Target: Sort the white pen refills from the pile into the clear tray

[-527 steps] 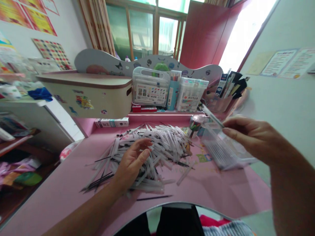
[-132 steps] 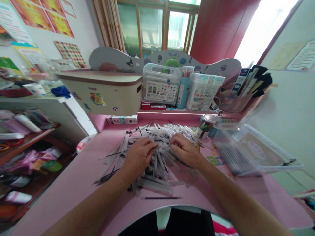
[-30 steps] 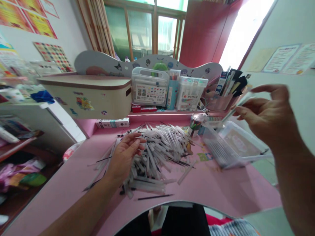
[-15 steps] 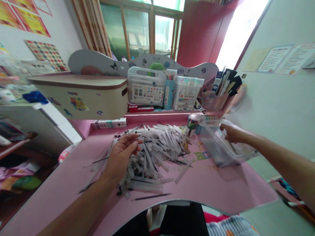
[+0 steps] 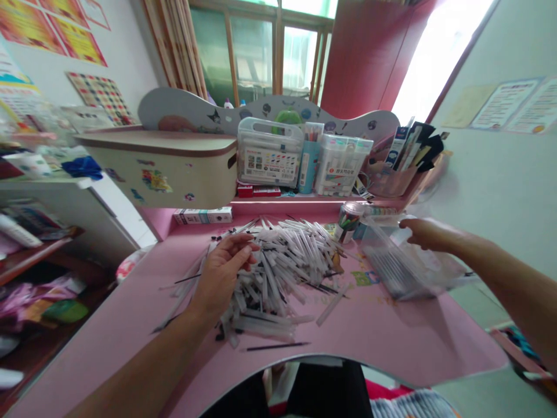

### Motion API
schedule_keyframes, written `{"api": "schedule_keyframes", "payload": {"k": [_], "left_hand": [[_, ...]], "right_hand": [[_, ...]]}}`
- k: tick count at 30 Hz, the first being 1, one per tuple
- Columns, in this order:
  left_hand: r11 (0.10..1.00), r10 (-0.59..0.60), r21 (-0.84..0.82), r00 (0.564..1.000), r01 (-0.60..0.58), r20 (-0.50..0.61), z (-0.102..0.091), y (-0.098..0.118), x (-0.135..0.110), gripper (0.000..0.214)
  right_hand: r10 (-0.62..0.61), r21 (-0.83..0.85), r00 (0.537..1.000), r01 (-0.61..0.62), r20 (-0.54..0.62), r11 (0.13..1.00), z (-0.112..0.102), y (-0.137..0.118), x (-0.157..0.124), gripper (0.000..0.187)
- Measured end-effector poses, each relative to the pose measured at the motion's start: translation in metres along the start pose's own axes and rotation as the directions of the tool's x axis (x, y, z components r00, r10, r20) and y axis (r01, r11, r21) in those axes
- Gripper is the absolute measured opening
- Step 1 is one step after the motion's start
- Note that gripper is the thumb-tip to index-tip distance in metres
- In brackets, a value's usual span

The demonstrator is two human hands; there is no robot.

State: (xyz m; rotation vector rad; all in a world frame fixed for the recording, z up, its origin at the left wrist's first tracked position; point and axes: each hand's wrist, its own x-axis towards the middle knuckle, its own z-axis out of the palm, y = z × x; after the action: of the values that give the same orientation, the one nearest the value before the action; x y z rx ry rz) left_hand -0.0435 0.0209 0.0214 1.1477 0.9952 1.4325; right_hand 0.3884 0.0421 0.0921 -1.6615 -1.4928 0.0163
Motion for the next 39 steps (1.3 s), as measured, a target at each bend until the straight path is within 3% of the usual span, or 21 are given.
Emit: {"api": "schedule_keyframes", "payload": {"k": [2,4,7,12,16,21,25,28,37,39], "left_hand": [[1.000,0.020,0.003,1.000,-0.020,-0.019,-0.001,0.002,0.002,0.024],[0.999,0.038,0.007,0.998,-0.038,-0.047,-0.003,0.004,0.004,0.024],[0.998,0.062,0.020,0.994,-0.060,-0.089,-0.005,0.008,0.006,0.022],[0.994,0.088,0.077,0.993,-0.082,-0.081,-0.006,0.008,0.008,0.021],[0.992,0.088,0.101,0.994,-0.081,-0.064,-0.006,0.003,0.009,0.022],[0.988,0.097,0.130,0.993,-0.088,-0.061,-0.008,0.000,0.011,0.021],[0.987,0.092,0.135,0.994,-0.083,-0.061,-0.009,0.000,0.010,0.021],[0.988,0.089,0.133,0.994,-0.080,-0.058,-0.008,0.000,0.009,0.021],[0.976,0.116,0.185,0.993,-0.111,-0.018,-0.007,-0.001,0.007,0.020],[0.973,0.120,0.197,0.993,-0.116,-0.008,-0.007,-0.001,0.007,0.020]], "right_hand": [[0.027,-0.205,0.974,0.020,0.226,0.979,-0.011,-0.016,0.000,0.014],[-0.037,-0.353,0.933,0.172,0.359,0.920,-0.015,-0.040,-0.005,0.025],[-0.198,-0.287,0.881,0.341,0.429,0.895,-0.002,-0.082,-0.027,0.033],[-0.369,0.023,0.702,0.450,0.609,0.893,0.058,-0.137,-0.078,0.016],[-0.376,0.061,0.610,0.472,0.697,0.879,0.112,-0.152,-0.107,0.015],[-0.365,0.036,0.591,0.493,0.719,0.869,0.149,-0.150,-0.128,0.015],[-0.443,0.087,0.570,0.543,0.692,0.835,0.155,-0.146,-0.141,0.009],[-0.463,0.091,0.563,0.564,0.685,0.821,0.155,-0.148,-0.148,0.015],[-0.397,-0.056,0.603,0.593,0.691,0.803,0.165,-0.153,-0.160,0.023],[-0.382,-0.067,0.635,0.565,0.672,0.822,0.167,-0.152,-0.160,0.020]]}}
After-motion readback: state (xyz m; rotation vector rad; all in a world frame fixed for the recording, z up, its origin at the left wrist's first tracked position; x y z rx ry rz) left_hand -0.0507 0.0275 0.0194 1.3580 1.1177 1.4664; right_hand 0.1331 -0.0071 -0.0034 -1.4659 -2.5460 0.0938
